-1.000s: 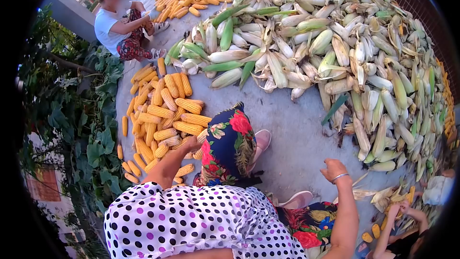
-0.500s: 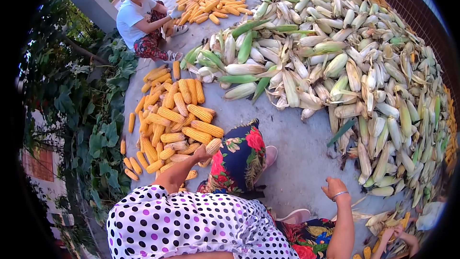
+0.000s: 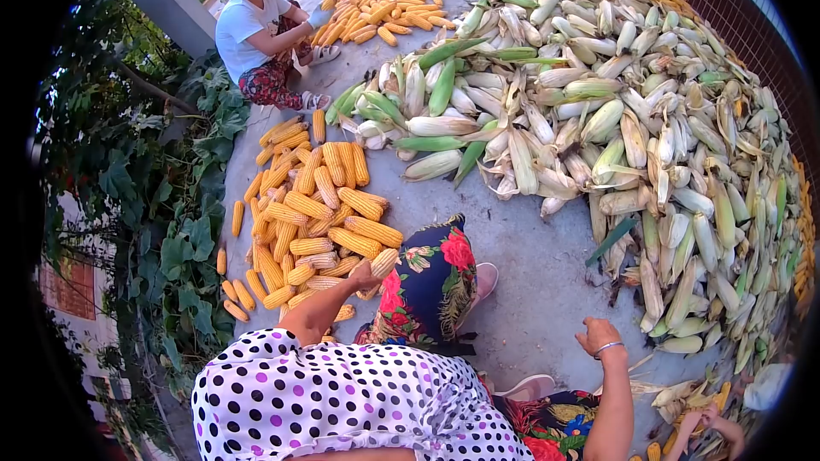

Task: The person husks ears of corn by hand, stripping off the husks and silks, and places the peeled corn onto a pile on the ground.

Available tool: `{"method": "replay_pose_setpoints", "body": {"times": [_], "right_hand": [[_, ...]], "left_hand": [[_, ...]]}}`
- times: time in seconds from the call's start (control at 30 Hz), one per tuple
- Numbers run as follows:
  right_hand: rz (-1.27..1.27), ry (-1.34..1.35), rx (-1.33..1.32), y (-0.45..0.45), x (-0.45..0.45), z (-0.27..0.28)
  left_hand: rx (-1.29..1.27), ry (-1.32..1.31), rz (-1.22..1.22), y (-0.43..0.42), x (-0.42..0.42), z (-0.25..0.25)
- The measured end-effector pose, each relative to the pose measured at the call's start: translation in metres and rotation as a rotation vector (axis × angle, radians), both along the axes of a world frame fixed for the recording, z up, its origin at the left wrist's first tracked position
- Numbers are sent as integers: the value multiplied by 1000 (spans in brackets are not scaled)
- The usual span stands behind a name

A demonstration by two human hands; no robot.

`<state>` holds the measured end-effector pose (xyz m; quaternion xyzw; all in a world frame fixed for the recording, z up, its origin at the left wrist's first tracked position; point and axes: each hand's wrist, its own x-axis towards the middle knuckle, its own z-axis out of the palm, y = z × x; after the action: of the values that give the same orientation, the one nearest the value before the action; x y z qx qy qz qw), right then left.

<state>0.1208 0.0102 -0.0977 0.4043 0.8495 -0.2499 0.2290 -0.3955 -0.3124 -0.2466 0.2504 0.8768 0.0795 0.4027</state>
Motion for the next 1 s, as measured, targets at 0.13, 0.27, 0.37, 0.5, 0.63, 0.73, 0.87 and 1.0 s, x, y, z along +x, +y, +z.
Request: {"method": "replay_pose_setpoints", "body": {"times": [0.13,0.27,0.37,0.5,0.63,0.73,0.87,1.0], "right_hand": [[-14,2,-1,-2,-3,8],[-4,-3,10,-4,-7,17],[10,6,16,-4,-4,13],[-15,-29,-30,-3,-6,17],[17,26,39,-4,-1,11],[0,13,17,-4,-3,17],[0,23,27,-4,1,13],[-7,33,41,-4,5,13]], "left_hand": [[2,-32,40,0,2,3],[0,12,-7,-2,0,-5],[-29,10,-9,-4,-3,-10],[-22,24,-44,-4,-7,-11],[-7,49,-70,-3,-11,-1],[25,-33,-41,-3,-17,3],[12,13,-36,2,-15,26],[30,88,-56,-3,-25,19]]}}
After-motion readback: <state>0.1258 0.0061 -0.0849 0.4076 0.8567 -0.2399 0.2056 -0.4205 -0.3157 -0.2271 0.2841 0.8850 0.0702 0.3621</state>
